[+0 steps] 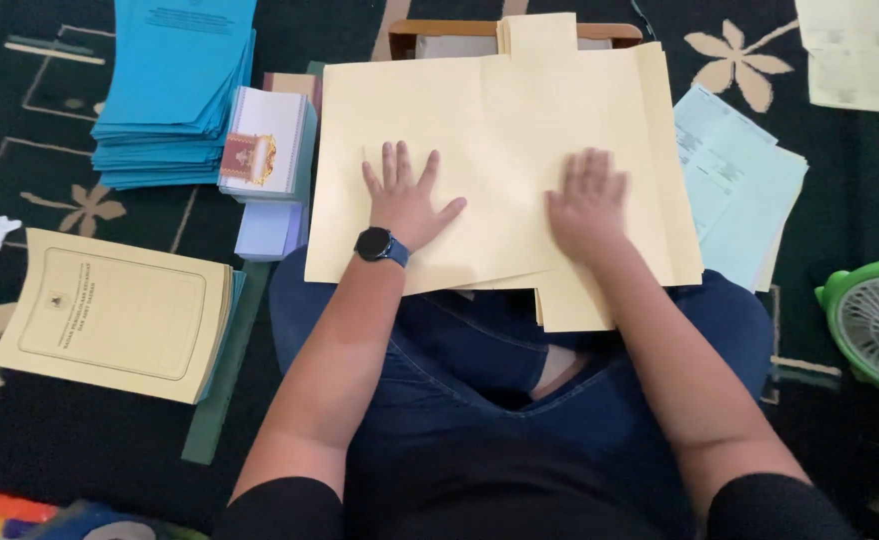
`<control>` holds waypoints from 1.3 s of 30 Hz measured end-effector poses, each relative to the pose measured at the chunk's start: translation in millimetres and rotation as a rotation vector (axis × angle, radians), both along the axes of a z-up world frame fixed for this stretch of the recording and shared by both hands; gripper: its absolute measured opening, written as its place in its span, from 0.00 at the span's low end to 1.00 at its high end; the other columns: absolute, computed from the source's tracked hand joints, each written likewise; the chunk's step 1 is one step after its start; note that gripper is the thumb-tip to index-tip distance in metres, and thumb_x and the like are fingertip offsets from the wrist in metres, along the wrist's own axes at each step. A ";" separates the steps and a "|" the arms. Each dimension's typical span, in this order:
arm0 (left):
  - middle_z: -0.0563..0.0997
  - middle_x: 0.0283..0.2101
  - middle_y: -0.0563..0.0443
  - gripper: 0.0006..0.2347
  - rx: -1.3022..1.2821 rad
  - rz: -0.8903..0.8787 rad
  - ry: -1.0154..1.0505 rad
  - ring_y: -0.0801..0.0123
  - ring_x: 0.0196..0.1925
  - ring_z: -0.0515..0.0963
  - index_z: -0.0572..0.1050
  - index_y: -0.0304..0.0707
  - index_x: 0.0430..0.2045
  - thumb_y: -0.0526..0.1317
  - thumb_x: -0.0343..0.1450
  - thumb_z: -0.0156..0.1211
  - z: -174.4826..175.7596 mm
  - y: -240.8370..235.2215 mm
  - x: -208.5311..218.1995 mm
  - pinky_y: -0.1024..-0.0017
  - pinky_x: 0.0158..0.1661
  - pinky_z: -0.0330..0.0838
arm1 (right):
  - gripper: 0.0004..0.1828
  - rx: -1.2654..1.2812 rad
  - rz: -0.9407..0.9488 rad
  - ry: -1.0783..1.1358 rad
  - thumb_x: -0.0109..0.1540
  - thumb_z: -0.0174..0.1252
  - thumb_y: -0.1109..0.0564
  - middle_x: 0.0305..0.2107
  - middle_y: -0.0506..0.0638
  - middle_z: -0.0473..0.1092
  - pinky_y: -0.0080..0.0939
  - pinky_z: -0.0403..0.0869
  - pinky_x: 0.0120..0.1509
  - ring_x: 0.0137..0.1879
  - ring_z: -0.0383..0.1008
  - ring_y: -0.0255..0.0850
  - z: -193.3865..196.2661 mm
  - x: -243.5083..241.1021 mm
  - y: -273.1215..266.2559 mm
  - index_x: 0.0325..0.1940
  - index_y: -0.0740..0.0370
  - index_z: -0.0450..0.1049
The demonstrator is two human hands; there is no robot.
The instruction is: The person sits on the floor and repeatedly folds large beige paper sheets in half, then places them into a stack. The person handles the sheets one at a time, smoothing each fold before stacking.
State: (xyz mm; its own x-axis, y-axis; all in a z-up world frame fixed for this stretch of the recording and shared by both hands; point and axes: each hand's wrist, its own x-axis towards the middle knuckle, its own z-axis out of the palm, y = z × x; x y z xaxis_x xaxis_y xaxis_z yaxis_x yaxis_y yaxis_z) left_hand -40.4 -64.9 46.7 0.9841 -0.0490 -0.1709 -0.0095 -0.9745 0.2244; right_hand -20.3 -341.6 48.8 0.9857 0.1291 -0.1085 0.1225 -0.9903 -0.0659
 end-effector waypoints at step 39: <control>0.43 0.77 0.23 0.29 0.076 0.230 -0.080 0.33 0.79 0.39 0.47 0.43 0.76 0.55 0.80 0.29 -18.8 -6.1 9.3 0.42 0.74 0.32 | 0.47 0.005 -0.022 0.009 0.70 0.29 0.29 0.79 0.58 0.40 0.52 0.43 0.85 0.84 0.36 0.50 4.1 61.5 -16.7 0.83 0.64 0.43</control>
